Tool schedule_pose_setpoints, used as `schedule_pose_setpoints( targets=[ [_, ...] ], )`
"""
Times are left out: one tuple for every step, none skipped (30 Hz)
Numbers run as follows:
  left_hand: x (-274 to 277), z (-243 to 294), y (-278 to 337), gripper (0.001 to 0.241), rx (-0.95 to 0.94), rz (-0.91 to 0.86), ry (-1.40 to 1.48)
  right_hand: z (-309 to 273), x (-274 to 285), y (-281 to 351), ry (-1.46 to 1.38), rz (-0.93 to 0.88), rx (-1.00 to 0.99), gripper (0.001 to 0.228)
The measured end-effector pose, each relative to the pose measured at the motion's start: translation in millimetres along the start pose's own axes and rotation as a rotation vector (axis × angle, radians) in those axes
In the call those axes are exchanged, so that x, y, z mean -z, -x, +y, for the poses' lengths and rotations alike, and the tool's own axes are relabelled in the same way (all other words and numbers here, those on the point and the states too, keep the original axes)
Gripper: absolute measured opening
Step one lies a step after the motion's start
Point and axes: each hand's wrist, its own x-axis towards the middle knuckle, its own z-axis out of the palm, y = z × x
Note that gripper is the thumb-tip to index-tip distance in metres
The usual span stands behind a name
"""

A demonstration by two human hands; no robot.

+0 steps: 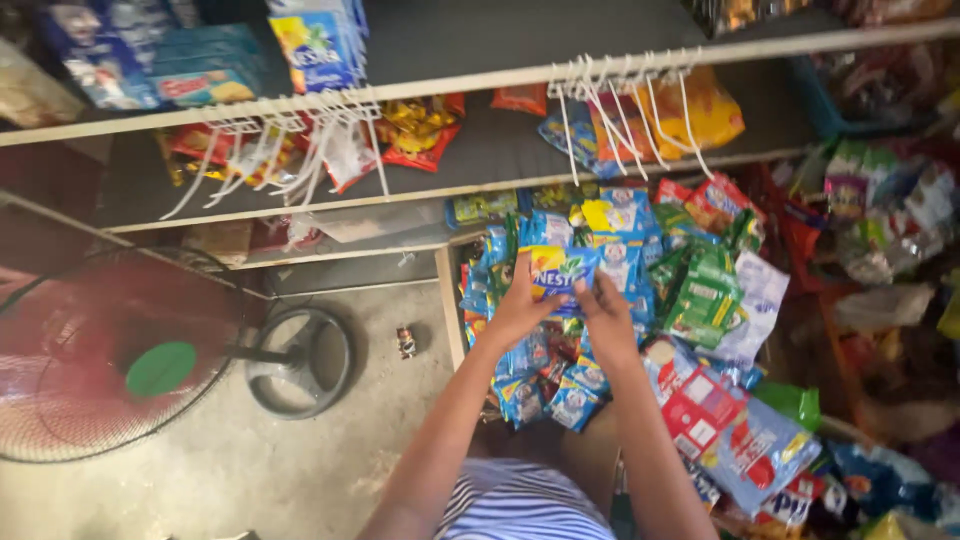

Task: Organizing and restocking powdered drink sachets from a large bin onto grocery store shelves.

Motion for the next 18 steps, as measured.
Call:
schedule_pose_setpoints(
  targets=[
    [5,12,3,0.076,-0.012,0.019,-0.002,-8,-4,-1,0.003,-0.021,0.007,0.045],
    [12,24,7,0.076,0.032,0.037,-0.094,-16,-9,-2,0.016,-0.070,-0.009,0.048],
    [20,34,11,0.076,0.079,0.054,-0.183,-23,-16,-3,0.029,-0.118,-0.028,0.051],
    [28,33,9,0.076,0.072,0.073,-0.184,-27,-21,-7,0.032,-0.137,-0.023,0.051],
    [37,31,10,0.077,-0.009,0.082,-0.224,-30,-26,-10,0.168,-0.146,-0.019,0.050],
    [47,28,11,0.079,-0.090,0.091,-0.265,-33,-33,-13,0.303,-0.154,-0.011,0.049],
    [55,41,12,0.079,-0.093,0.111,-0.270,-33,-46,-17,0.303,-0.175,-0.006,0.049],
    [62,55,14,0.081,0.017,0.175,-0.222,-32,-59,-20,0.180,-0.121,0.090,0.051],
    [67,69,11,0.084,0.115,0.234,-0.171,-35,-70,-27,0.055,-0.066,0.194,0.056],
    [76,68,8,0.084,0.100,0.252,-0.173,-39,-79,-28,0.054,-0.085,0.207,0.056],
    [86,68,2,0.083,0.016,0.266,-0.142,-44,-88,-30,0.092,-0.101,0.175,0.048],
    [95,69,-4,0.081,-0.069,0.280,-0.111,-49,-97,-32,0.130,-0.117,0.143,0.040],
    [102,67,-13,0.081,-0.091,0.292,-0.114,-56,-102,-41,0.130,-0.132,0.163,0.040],
    [109,65,-23,0.079,-0.167,0.314,-0.120,-62,-108,-51,0.070,-0.184,0.145,0.038],
    [119,63,-31,0.077,-0.235,0.332,-0.126,-67,-117,-57,0.011,-0.233,0.120,0.036],
    [122,62,-39,0.077,-0.248,0.340,-0.129,-69,-125,-64,0.011,-0.244,0.132,0.036],
    [127,63,-54,0.077,-0.307,0.393,-0.179,-73,-133,-76,0.030,-0.202,0.226,0.036],
    [131,64,-69,0.076,-0.365,0.447,-0.227,-76,-142,-89,0.048,-0.158,0.320,0.037]
  ],
)
